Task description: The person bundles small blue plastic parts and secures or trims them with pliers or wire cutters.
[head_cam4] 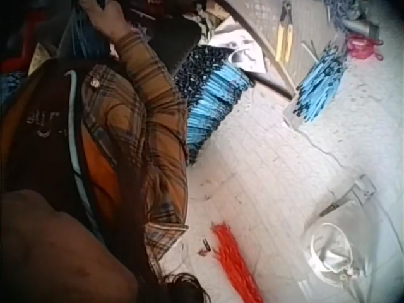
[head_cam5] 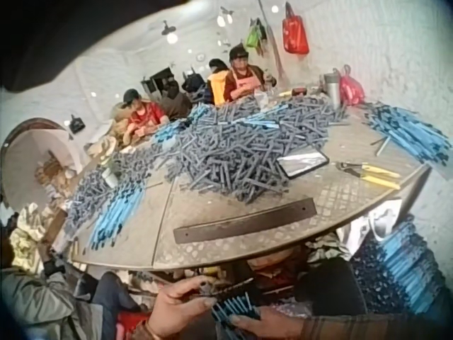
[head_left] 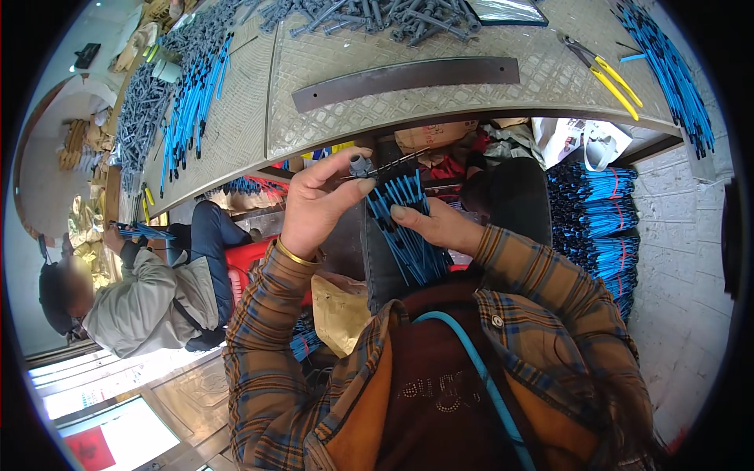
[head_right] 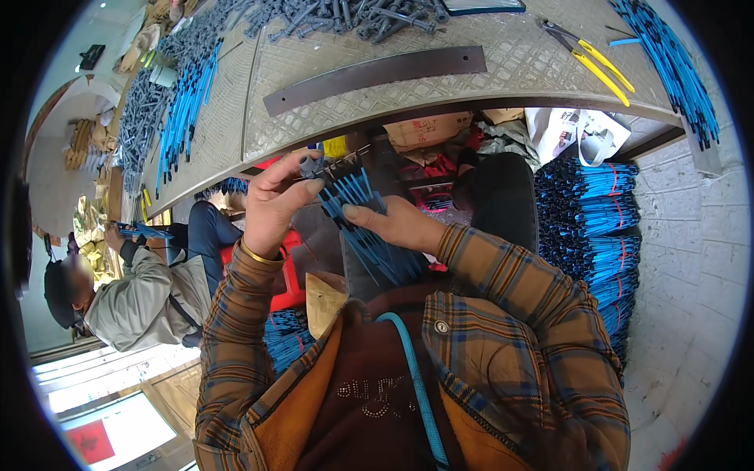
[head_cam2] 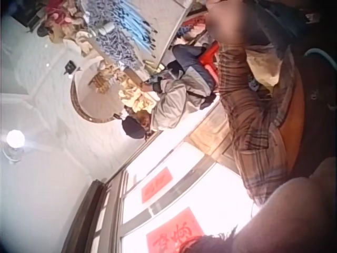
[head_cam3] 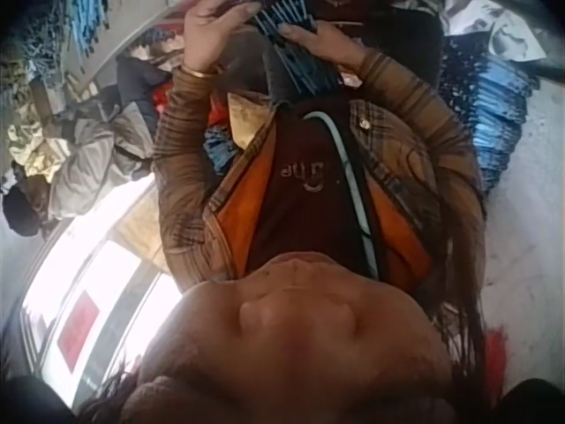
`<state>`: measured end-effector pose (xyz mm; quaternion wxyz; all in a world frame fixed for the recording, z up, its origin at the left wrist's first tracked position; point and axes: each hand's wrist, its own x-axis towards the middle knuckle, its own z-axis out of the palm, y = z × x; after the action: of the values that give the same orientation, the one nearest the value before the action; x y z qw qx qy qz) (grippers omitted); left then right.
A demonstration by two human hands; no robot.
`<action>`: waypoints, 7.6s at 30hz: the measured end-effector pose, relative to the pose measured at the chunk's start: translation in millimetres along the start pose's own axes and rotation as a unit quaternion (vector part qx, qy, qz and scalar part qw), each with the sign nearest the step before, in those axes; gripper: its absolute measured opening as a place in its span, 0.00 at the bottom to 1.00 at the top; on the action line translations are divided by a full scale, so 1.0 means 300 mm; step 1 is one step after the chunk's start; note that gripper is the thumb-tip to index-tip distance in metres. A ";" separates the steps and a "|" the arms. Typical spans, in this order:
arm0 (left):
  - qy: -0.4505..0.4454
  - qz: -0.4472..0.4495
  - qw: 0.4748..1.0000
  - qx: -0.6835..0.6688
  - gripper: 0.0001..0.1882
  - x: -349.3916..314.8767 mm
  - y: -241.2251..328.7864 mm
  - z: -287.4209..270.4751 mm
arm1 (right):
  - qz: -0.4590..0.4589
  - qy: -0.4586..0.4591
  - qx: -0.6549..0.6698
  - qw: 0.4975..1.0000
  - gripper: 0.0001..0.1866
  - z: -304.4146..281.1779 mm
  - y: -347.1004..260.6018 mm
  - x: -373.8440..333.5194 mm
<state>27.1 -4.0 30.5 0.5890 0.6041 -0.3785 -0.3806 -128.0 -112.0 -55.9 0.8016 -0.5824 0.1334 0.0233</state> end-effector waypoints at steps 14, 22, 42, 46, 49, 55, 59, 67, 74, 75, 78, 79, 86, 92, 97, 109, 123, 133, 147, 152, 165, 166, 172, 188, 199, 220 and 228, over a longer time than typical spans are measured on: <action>-0.084 -0.071 0.993 -0.048 0.17 0.006 0.048 -0.025 | -0.010 -0.066 -0.009 0.998 0.36 -0.011 0.013 -0.001; -0.132 -0.074 0.927 0.343 0.16 0.062 0.174 -0.014 | 0.030 0.015 0.016 0.999 0.32 0.010 -0.002 -0.024; -0.030 -0.122 0.978 0.168 0.17 0.041 0.156 0.076 | -0.169 0.175 -0.197 0.950 0.26 -0.014 -0.021 -0.056; -0.068 -0.075 0.981 0.165 0.16 0.043 0.163 0.067 | -0.218 -0.012 -0.094 0.971 0.24 -0.090 -0.062 -0.034; -0.107 -0.062 0.980 0.156 0.16 0.051 0.170 0.058 | -0.164 -0.093 -0.072 0.979 0.23 -0.111 -0.080 -0.047; -0.133 -0.114 0.972 0.158 0.15 0.068 0.212 0.084 | -0.168 -0.054 -0.109 0.978 0.24 -0.092 -0.093 -0.062; -0.114 -0.149 0.969 0.161 0.16 0.056 0.259 0.137 | -0.188 0.006 -0.135 0.973 0.24 -0.068 -0.105 -0.088; -0.156 -0.080 0.964 0.197 0.12 0.104 0.277 0.156 | -0.183 0.034 -0.216 0.959 0.25 -0.102 -0.143 -0.138; -0.244 -0.109 0.955 0.131 0.15 0.140 0.216 0.114 | -0.143 -0.134 -0.138 0.971 0.26 -0.172 -0.142 -0.113; -0.257 -0.119 0.951 0.125 0.15 0.144 0.203 0.109 | -0.152 -0.113 -0.150 0.970 0.26 -0.168 -0.127 -0.113; -0.265 -0.136 0.947 0.123 0.16 0.152 0.172 0.094 | -0.166 -0.070 -0.172 0.968 0.26 -0.155 -0.099 -0.122; -0.268 -0.144 0.945 0.123 0.16 0.153 0.167 0.093 | -0.138 -0.046 -0.192 0.971 0.26 -0.150 -0.099 -0.130; -0.269 -0.148 0.944 0.122 0.15 0.159 0.171 0.131 | -0.079 0.011 -0.185 0.979 0.27 -0.140 -0.052 -0.130; -0.257 -0.129 0.945 0.155 0.13 0.159 0.158 0.138 | -0.061 0.028 -0.128 0.989 0.29 -0.134 -0.096 -0.127; -0.234 -0.080 0.946 0.208 0.13 0.146 0.127 0.147 | -0.072 0.033 -0.128 0.989 0.30 -0.130 -0.078 -0.125; -0.175 -0.068 0.974 0.127 0.18 0.136 0.088 0.149 | -0.162 0.207 -0.266 0.927 0.22 -0.069 -0.066 -0.180; -0.217 -0.114 0.965 0.097 0.23 0.121 0.119 0.128 | -0.139 -0.041 -0.250 0.957 0.20 -0.209 -0.091 -0.102; -0.165 -0.070 0.983 0.041 0.20 0.092 0.066 0.173 | -0.144 0.015 -0.234 0.961 0.19 -0.186 -0.114 -0.156; 0.042 0.074 0.992 0.098 0.12 0.012 -0.096 0.298 | -0.126 0.118 -0.288 0.942 0.16 -0.090 -0.127 -0.192; 0.076 0.071 0.989 0.105 0.11 0.023 -0.093 0.313 | -0.102 0.139 -0.298 0.939 0.14 -0.077 -0.129 -0.190; -0.037 0.023 0.988 -0.151 0.12 0.054 -0.100 0.251 | -0.164 0.092 -0.393 0.900 0.06 -0.141 -0.143 -0.149; -0.052 0.033 0.985 -0.162 0.13 0.058 -0.106 0.247 | -0.163 0.093 -0.391 0.901 0.06 -0.138 -0.142 -0.148; -0.072 0.040 0.978 -0.192 0.13 0.066 -0.115 0.246 | -0.183 0.097 -0.466 0.860 0.06 -0.126 -0.129 -0.136; -0.029 0.028 0.995 -0.089 0.10 -0.005 -0.077 0.274 | -0.298 0.112 -0.468 0.824 0.18 -0.110 -0.054 -0.162; 0.105 0.054 0.988 -0.095 0.06 0.037 -0.057 0.354 | -0.314 0.117 -0.507 0.794 0.18 -0.129 -0.123 -0.171; 0.034 0.184 0.974 0.127 0.13 0.035 -0.181 0.309 | -0.317 0.144 -0.400 0.848 0.06 -0.156 -0.184 -0.147; 0.018 0.157 0.981 0.114 0.12 0.040 -0.191 0.299 | -0.269 0.145 -0.315 0.898 0.03 -0.169 -0.155 -0.116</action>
<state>-48.6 -51.7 -28.4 0.5752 0.6076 -0.4987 -0.2265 -162.1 -170.5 -18.8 0.5238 -0.8149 0.0720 -0.2375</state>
